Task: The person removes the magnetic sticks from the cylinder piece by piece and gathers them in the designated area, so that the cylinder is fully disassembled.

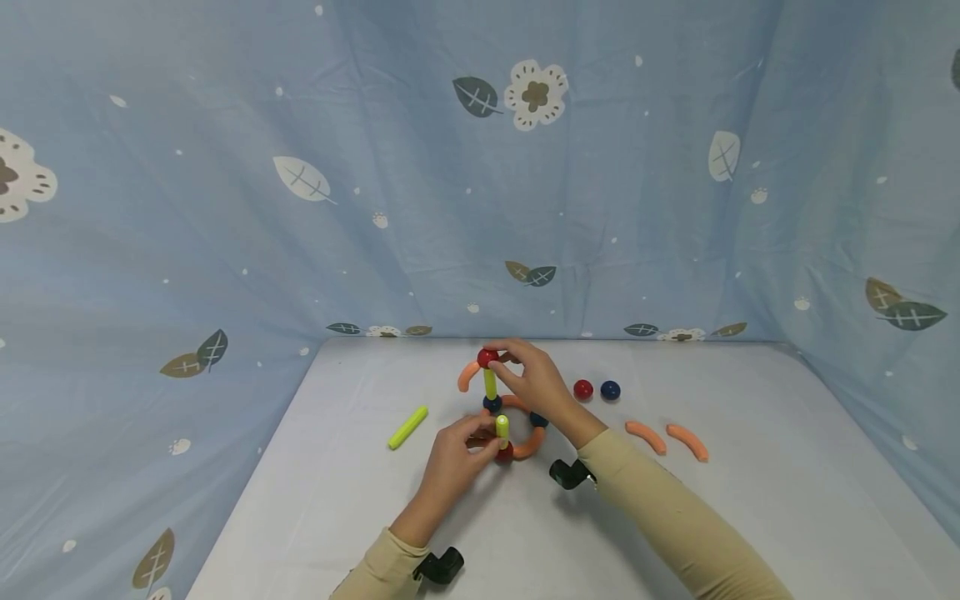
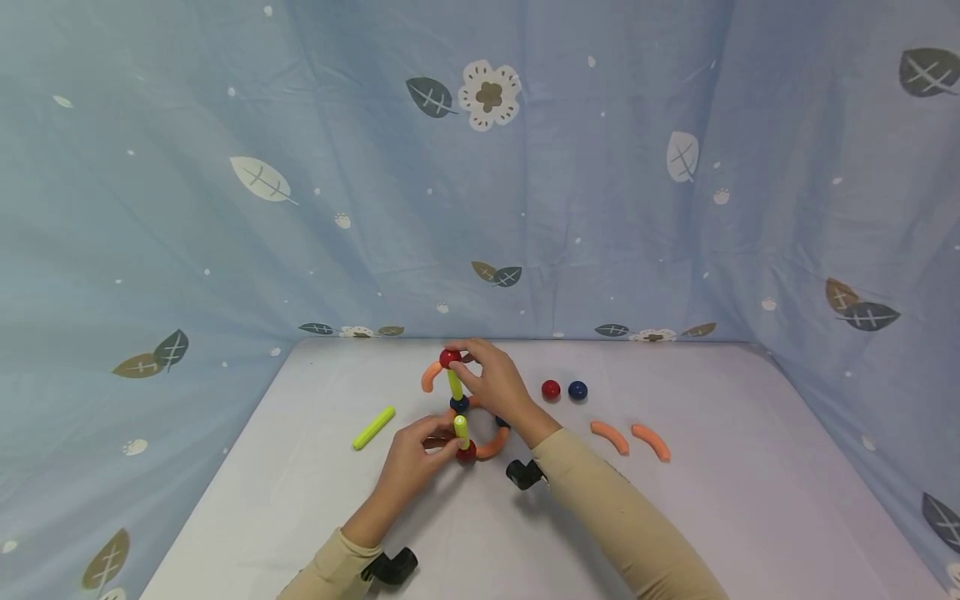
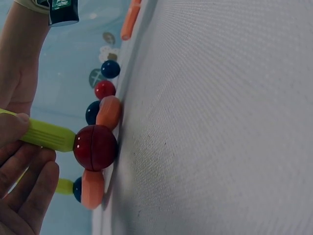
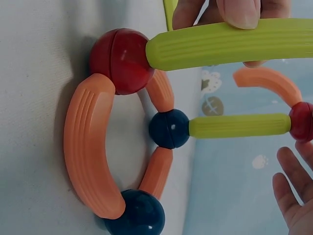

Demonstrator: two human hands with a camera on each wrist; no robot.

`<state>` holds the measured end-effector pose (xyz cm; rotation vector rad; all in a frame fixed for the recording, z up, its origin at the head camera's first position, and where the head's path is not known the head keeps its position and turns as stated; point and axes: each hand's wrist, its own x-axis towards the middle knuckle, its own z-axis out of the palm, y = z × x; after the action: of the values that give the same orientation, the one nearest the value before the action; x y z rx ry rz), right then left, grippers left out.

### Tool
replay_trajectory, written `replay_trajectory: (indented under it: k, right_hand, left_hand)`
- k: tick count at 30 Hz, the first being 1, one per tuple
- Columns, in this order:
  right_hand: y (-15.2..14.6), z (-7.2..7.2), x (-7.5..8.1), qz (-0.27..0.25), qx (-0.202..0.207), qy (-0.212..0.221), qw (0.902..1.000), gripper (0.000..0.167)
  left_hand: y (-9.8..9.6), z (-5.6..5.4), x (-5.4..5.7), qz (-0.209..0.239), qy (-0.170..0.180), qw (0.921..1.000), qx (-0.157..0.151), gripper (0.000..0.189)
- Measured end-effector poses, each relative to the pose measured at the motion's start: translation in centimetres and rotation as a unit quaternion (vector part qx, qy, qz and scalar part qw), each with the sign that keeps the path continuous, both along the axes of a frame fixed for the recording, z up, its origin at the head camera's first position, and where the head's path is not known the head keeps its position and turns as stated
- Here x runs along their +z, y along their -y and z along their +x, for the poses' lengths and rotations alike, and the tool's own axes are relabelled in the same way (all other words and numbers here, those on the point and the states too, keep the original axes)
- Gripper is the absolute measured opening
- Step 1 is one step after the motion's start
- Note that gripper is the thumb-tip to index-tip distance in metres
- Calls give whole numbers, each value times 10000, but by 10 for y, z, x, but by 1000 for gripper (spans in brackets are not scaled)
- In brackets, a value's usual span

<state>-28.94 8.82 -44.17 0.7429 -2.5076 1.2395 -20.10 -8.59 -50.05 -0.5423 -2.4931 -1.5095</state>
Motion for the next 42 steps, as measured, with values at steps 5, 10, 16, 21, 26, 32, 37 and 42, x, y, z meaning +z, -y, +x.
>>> replay_trajectory:
  k: [5, 10, 16, 21, 26, 32, 37, 42]
  right_hand:
    - [-1, 0, -2, 7, -28, -71, 10000, 32]
    - [-2, 0, -3, 35, -39, -160, 9999, 34]
    - [-3, 0, -4, 43, -41, -226, 9997, 37]
    - [-8, 3, -7, 7, -65, -334, 9994, 40]
    - [-18, 11, -14, -26, -97, -389, 9992, 44]
    - [-30, 31, -25, 152, -108, -67, 9998, 45]
    - [-37, 51, -35, 471, 36, 644, 9968, 44]
    - [-38, 66, -44, 622, 373, 1190, 9902, 40]
  left_hand:
    - [0, 0, 1, 6, -1, 10000, -5, 22]
    - [0, 1, 1, 32, 3, 10000, -11, 22]
    - [0, 1, 0, 53, -26, 10000, -16, 21]
    - [0, 0, -2, 54, -82, 10000, -15, 21]
    - [0, 1, 0, 34, -63, 10000, 10, 22]
    - [-1, 2, -1, -18, -85, 10000, 33, 23]
    - [-1, 2, 0, -27, -119, 9999, 4, 23]
    - [1, 1, 1, -43, 3, 10000, -19, 26]
